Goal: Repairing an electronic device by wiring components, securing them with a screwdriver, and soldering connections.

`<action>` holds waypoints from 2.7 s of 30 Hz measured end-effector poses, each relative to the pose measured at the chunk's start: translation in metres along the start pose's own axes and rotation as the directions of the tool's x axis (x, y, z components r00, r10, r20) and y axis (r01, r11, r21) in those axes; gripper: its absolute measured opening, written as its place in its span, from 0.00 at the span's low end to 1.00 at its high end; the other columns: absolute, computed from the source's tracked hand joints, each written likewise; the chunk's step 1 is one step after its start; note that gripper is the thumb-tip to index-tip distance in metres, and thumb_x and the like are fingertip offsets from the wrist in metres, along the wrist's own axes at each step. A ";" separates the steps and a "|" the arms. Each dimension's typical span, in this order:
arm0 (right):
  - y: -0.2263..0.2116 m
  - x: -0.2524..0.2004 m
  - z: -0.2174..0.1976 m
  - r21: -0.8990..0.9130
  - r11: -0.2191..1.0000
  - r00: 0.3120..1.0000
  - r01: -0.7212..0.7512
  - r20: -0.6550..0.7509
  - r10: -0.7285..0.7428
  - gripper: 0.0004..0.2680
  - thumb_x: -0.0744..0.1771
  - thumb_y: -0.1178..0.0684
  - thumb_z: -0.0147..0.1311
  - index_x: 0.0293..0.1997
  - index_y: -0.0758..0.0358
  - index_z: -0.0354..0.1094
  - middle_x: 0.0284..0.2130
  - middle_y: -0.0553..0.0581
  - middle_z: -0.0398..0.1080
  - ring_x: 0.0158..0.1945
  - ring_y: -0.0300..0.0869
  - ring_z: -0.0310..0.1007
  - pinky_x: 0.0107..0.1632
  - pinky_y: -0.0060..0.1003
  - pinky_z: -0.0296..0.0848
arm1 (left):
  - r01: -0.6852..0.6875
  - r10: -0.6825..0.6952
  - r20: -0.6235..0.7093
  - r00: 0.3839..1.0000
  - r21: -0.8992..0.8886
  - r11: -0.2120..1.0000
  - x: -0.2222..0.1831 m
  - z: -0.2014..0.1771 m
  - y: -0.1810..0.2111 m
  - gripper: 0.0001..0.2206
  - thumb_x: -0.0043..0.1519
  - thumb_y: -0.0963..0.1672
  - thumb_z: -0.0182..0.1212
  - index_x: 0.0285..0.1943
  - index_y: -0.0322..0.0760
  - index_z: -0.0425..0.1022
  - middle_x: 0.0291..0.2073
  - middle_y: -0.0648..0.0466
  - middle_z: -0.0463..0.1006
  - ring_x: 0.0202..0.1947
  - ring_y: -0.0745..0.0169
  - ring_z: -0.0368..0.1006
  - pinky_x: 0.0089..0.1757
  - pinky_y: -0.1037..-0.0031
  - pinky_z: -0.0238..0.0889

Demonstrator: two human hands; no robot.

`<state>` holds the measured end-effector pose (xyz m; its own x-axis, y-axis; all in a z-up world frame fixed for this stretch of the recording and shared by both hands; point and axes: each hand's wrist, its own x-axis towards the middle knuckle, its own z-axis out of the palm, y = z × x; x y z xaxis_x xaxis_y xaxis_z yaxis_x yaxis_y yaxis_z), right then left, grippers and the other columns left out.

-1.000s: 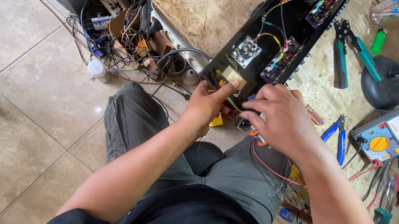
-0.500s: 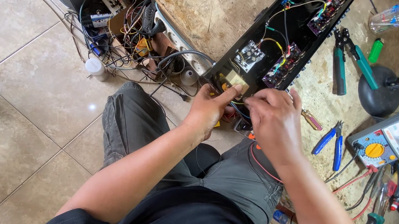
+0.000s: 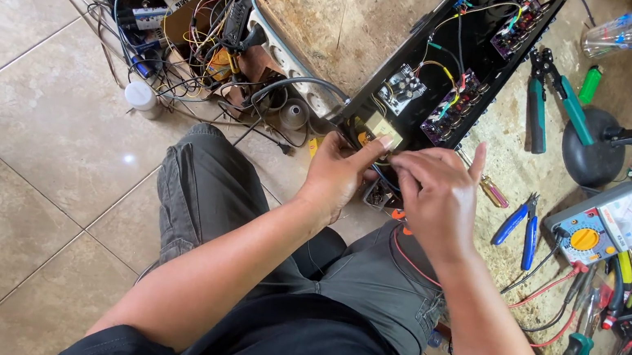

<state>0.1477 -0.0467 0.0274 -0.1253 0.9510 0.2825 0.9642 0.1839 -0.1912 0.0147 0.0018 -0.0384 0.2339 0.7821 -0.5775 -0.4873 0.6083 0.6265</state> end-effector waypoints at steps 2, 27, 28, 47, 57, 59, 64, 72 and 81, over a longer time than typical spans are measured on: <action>0.012 0.005 0.001 0.039 0.999 1.000 0.014 0.025 -0.015 0.04 0.68 0.60 0.60 0.40 0.55 0.79 0.37 0.50 0.80 0.50 0.43 0.77 0.77 0.58 0.27 | 0.010 -0.010 -0.011 1.000 -0.006 1.000 0.003 0.002 -0.004 0.26 0.50 0.50 0.77 0.48 0.34 0.68 0.32 0.50 0.79 0.24 0.64 0.77 0.27 0.80 0.66; 0.008 0.021 -0.014 0.006 0.961 0.960 0.276 0.041 -0.276 0.04 0.69 0.59 0.61 0.37 0.52 0.77 0.35 0.49 0.81 0.44 0.43 0.78 0.76 0.65 0.35 | -0.045 0.042 -0.040 0.998 -0.051 0.998 -0.012 0.002 0.010 0.26 0.48 0.50 0.80 0.44 0.33 0.68 0.27 0.49 0.77 0.21 0.62 0.77 0.30 0.79 0.69; 0.011 0.020 -0.012 0.006 0.960 0.960 0.278 0.042 -0.278 0.04 0.69 0.59 0.61 0.37 0.52 0.77 0.35 0.49 0.81 0.44 0.43 0.78 0.76 0.65 0.35 | -0.045 0.043 -0.041 0.998 -0.054 0.998 -0.011 0.002 0.009 0.26 0.48 0.50 0.80 0.44 0.33 0.68 0.27 0.49 0.77 0.21 0.62 0.77 0.30 0.79 0.69; 0.014 0.011 -0.011 -0.005 0.986 0.984 0.166 0.074 -0.165 0.04 0.68 0.59 0.62 0.38 0.51 0.78 0.36 0.48 0.81 0.46 0.42 0.77 0.77 0.61 0.31 | -0.024 0.020 -0.035 0.999 -0.109 0.994 -0.012 0.004 0.008 0.26 0.48 0.48 0.80 0.44 0.29 0.68 0.31 0.46 0.76 0.32 0.56 0.80 0.33 0.74 0.75; 0.013 0.021 -0.017 -0.024 0.990 0.972 0.141 0.191 -0.134 0.04 0.65 0.59 0.63 0.36 0.51 0.77 0.34 0.46 0.79 0.50 0.41 0.75 0.77 0.58 0.32 | -0.043 0.043 -0.008 0.999 -0.023 0.999 -0.008 0.001 0.005 0.27 0.49 0.51 0.79 0.44 0.30 0.69 0.28 0.48 0.76 0.27 0.61 0.80 0.31 0.75 0.74; 0.017 0.024 -0.016 -0.035 0.987 0.964 0.156 0.221 -0.145 0.04 0.65 0.58 0.63 0.36 0.49 0.78 0.34 0.44 0.79 0.50 0.40 0.75 0.77 0.58 0.32 | -0.038 0.037 -0.011 0.999 -0.026 0.999 -0.016 0.000 0.014 0.27 0.49 0.51 0.79 0.44 0.30 0.69 0.28 0.48 0.76 0.27 0.60 0.80 0.31 0.75 0.73; 0.011 0.030 -0.022 -0.057 0.984 0.948 0.171 0.282 -0.149 0.04 0.64 0.58 0.63 0.35 0.48 0.78 0.34 0.44 0.79 0.52 0.40 0.75 0.77 0.61 0.32 | -0.034 0.034 0.007 0.999 0.006 0.999 -0.010 0.003 0.014 0.27 0.49 0.52 0.78 0.43 0.28 0.69 0.26 0.46 0.77 0.26 0.58 0.81 0.30 0.77 0.72; 0.012 0.029 -0.018 -0.077 0.986 0.936 0.146 0.334 -0.113 0.03 0.65 0.56 0.61 0.34 0.47 0.77 0.31 0.44 0.79 0.51 0.41 0.75 0.76 0.63 0.38 | -0.059 0.059 0.001 0.998 0.007 0.998 -0.016 -0.001 0.012 0.29 0.50 0.52 0.77 0.47 0.27 0.70 0.28 0.47 0.76 0.31 0.56 0.80 0.37 0.70 0.71; 0.009 0.032 -0.023 -0.019 0.998 0.921 0.058 0.387 -0.046 0.04 0.63 0.56 0.60 0.34 0.45 0.77 0.30 0.44 0.79 0.54 0.42 0.74 0.75 0.67 0.38 | -0.025 0.029 0.048 0.998 -0.094 0.995 -0.002 -0.004 -0.016 0.20 0.50 0.36 0.74 0.48 0.27 0.68 0.33 0.46 0.79 0.37 0.56 0.78 0.44 0.71 0.68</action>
<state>0.1577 -0.0200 0.0569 -0.2502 0.9636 -0.0948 0.9596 0.2337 -0.1569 0.0184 -0.0101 -0.0494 0.2596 0.8053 -0.5330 -0.5701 0.5733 0.5884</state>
